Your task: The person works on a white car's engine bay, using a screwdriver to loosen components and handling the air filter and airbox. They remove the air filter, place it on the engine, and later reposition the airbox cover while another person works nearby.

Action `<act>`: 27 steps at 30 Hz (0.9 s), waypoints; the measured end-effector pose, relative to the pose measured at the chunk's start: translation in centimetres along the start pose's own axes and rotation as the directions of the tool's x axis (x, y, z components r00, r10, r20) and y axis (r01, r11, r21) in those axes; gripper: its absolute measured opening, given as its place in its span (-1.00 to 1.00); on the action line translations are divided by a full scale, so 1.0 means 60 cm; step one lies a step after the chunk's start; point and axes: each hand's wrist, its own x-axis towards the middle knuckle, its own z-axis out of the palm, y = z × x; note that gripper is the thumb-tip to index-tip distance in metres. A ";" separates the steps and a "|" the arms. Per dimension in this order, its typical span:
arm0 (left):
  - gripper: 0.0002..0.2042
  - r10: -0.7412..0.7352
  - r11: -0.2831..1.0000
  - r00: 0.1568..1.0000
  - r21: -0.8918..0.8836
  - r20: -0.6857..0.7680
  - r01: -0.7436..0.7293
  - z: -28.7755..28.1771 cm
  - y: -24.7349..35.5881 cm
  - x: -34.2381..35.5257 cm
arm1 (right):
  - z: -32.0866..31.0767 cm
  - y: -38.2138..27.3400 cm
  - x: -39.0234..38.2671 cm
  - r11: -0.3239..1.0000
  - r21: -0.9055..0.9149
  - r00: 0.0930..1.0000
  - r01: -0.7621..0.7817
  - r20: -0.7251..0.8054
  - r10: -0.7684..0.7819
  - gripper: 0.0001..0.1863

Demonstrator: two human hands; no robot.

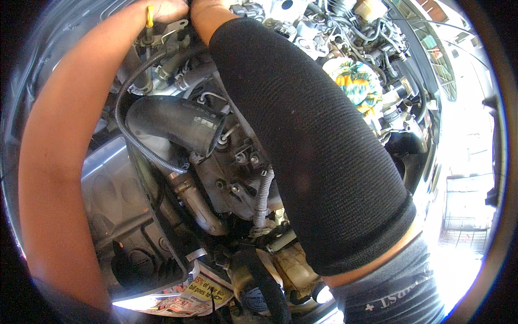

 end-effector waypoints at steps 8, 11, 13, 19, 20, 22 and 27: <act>-0.63 -0.408 0.774 0.881 -0.422 0.238 0.472 0.007 0.001 0.027 | -0.001 -0.007 -0.003 0.944 -0.330 0.994 -0.010 0.096 0.044 -0.31; -0.72 -0.092 0.960 0.996 -0.265 0.001 0.089 0.031 -0.022 0.044 | 0.002 -0.009 0.005 0.907 -0.417 0.996 -0.051 0.045 0.077 -0.37; -0.75 0.156 0.980 0.987 -0.123 -0.033 -0.159 0.045 -0.045 0.053 | 0.004 -0.010 0.016 0.876 -0.477 0.997 -0.072 -0.004 0.080 -0.48; -0.76 0.080 0.984 0.997 -0.157 -0.002 -0.080 0.046 -0.062 0.065 | 0.009 -0.008 0.049 0.896 -0.443 0.997 -0.018 0.054 0.047 -0.58; -0.76 0.085 0.984 0.996 -0.158 -0.004 -0.085 0.041 -0.060 0.063 | 0.012 -0.004 0.053 0.913 -0.408 0.998 -0.021 0.047 0.044 -0.58; -0.76 0.092 0.983 0.996 -0.160 -0.005 -0.092 0.033 -0.052 0.059 | 0.022 0.001 0.060 0.917 -0.398 0.999 -0.033 0.008 0.040 -0.57; -0.77 0.104 0.982 0.995 -0.160 -0.011 -0.104 0.025 -0.046 0.057 | 0.040 0.000 0.081 0.902 -0.408 0.990 -0.142 -0.043 0.136 -0.54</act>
